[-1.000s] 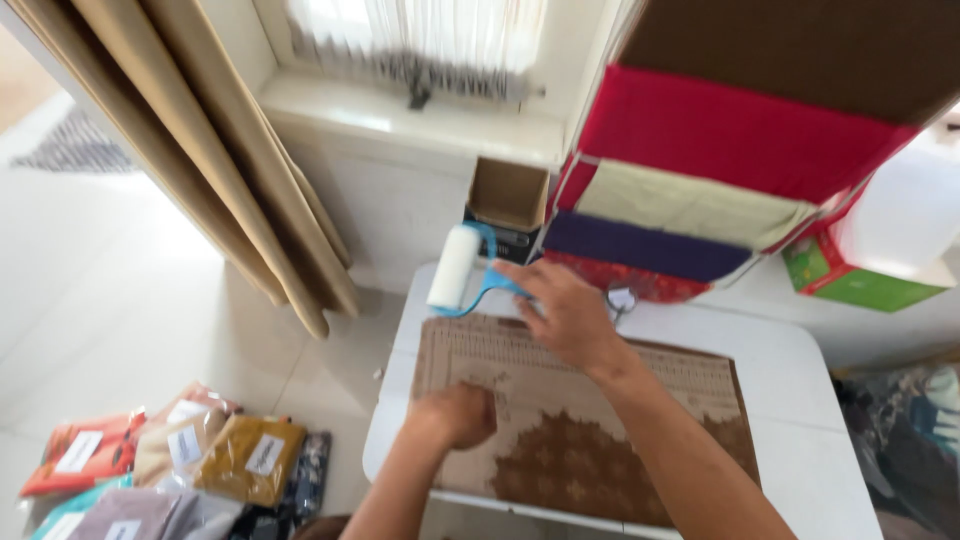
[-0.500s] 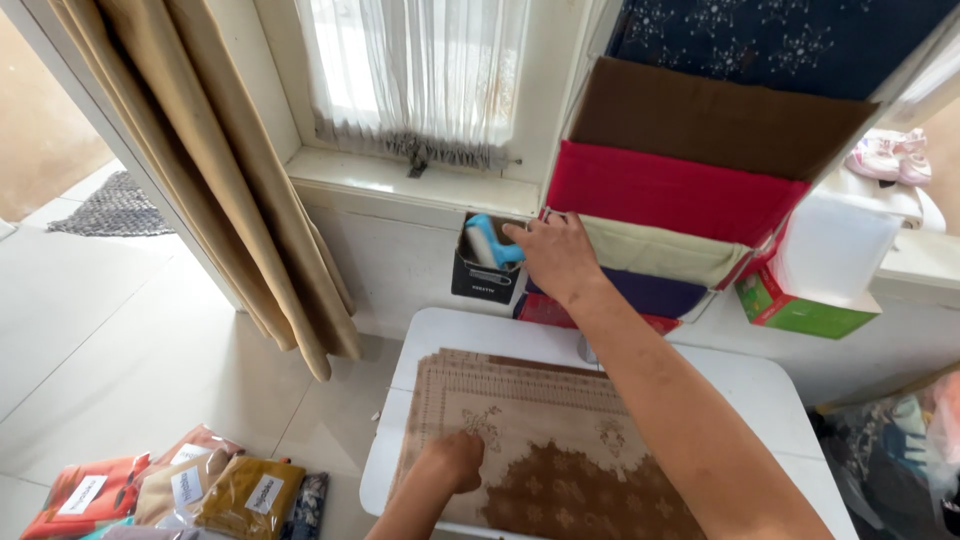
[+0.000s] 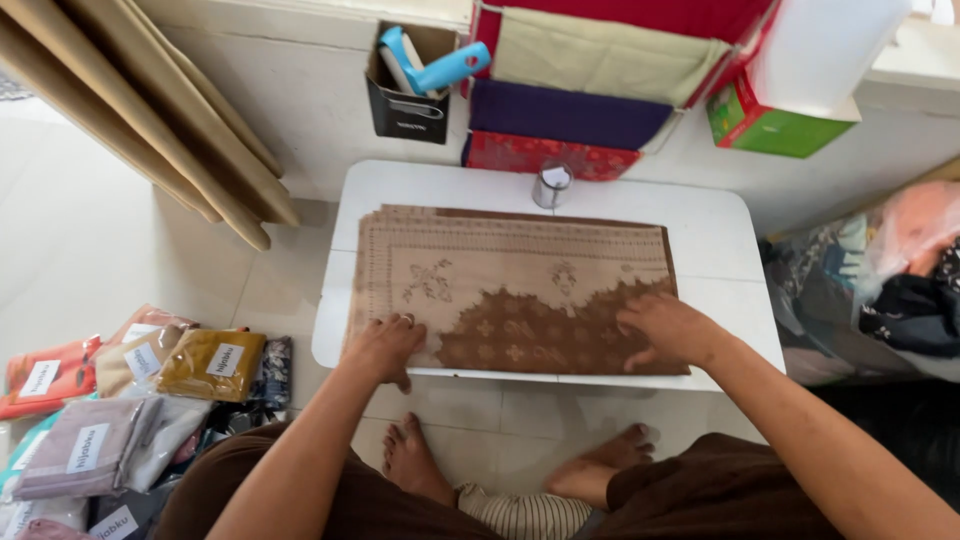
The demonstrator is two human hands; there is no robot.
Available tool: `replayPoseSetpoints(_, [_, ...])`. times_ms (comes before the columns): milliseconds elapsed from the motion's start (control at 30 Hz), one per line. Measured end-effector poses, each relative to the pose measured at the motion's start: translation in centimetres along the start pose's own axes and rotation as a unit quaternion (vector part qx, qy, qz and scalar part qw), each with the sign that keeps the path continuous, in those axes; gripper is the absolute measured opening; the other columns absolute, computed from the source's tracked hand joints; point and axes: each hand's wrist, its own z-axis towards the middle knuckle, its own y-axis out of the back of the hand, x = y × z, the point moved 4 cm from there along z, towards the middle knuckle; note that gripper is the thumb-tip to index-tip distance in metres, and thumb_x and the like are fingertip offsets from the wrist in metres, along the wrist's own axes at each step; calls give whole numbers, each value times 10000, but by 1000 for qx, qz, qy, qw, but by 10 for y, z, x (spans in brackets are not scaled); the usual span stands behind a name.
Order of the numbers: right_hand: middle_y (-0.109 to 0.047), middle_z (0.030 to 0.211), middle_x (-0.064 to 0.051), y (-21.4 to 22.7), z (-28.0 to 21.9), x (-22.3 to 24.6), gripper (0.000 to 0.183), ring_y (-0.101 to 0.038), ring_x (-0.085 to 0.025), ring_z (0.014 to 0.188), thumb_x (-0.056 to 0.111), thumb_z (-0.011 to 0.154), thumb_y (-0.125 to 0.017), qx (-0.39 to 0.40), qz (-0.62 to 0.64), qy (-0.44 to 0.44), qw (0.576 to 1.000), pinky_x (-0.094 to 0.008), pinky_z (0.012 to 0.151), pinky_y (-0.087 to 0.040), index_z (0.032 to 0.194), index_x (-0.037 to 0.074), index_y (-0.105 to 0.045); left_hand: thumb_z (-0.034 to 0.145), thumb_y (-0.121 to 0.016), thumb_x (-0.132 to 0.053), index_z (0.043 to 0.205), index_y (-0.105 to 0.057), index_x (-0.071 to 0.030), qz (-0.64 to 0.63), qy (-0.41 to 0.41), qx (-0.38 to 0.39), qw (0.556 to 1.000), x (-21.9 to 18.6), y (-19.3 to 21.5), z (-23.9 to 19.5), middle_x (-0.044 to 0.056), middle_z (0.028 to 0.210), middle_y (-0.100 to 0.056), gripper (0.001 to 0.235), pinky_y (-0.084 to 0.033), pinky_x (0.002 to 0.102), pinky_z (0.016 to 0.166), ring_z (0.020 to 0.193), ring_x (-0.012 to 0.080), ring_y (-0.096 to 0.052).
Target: The person uses a lint roller to clean a brown patterned fabric laid out on a white table. They then fold the fabric into a small square and place it into a clear plastic bag. Finally, they seal the bag and place a white label on it.
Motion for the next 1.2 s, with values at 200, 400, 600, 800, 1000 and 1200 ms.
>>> replayPoseSetpoints(200, [-722,1057,-31,-65,-46,-41,566,-684,-273,1105,336,694,-919,-30,192,-70,978,-441,975,-576,1202,218,-698,668,-937,-170,1216,-685,-187,-38,-13,-75,996,17,-5,-10,110,1212,-684,603,-550,463,1002,1191,313,-650])
replayPoseSetpoints(400, [-770,909,21,-73,-47,-42,122,-751,-187,966,228,887,-694,-53,139,-84,985,-341,920,-603,970,237,-783,857,-775,-157,972,-810,-211,-103,24,-105,989,28,5,-14,77,1048,-735,132,-610,424,903,1042,285,-725])
replayPoseSetpoints(600, [-834,885,9,-69,-67,-35,184,-790,-217,930,249,804,-729,42,301,-133,943,-346,899,-611,925,253,-868,784,-756,-268,989,-846,-200,-198,110,19,974,35,5,-38,92,1025,-806,235,-600,458,927,1052,327,-746])
replayPoseSetpoints(800, [-826,972,-249,-22,-78,-57,265,-765,-388,1000,102,829,-683,-45,449,-144,881,-507,964,-569,1039,31,-828,884,-667,-203,1125,-789,-125,-298,116,-34,947,36,70,-63,208,1117,-790,282,-535,521,996,1146,422,-704])
replayPoseSetpoints(1000, [-766,1011,-116,-47,-29,-102,255,-674,-223,905,71,979,-646,-288,570,-189,746,-429,893,-547,1192,139,-768,980,-597,-227,1220,-692,-240,-179,126,-222,950,67,89,-12,148,1079,-770,258,-579,535,900,1040,388,-731])
replayPoseSetpoints(1200, [-732,1089,-124,-62,4,-101,350,-721,-302,943,96,1027,-624,-345,536,-248,730,-451,866,-569,1335,251,-682,1042,-576,-297,1177,-706,-301,-111,145,-317,931,93,69,45,-12,1018,-742,187,-602,413,854,985,236,-740])
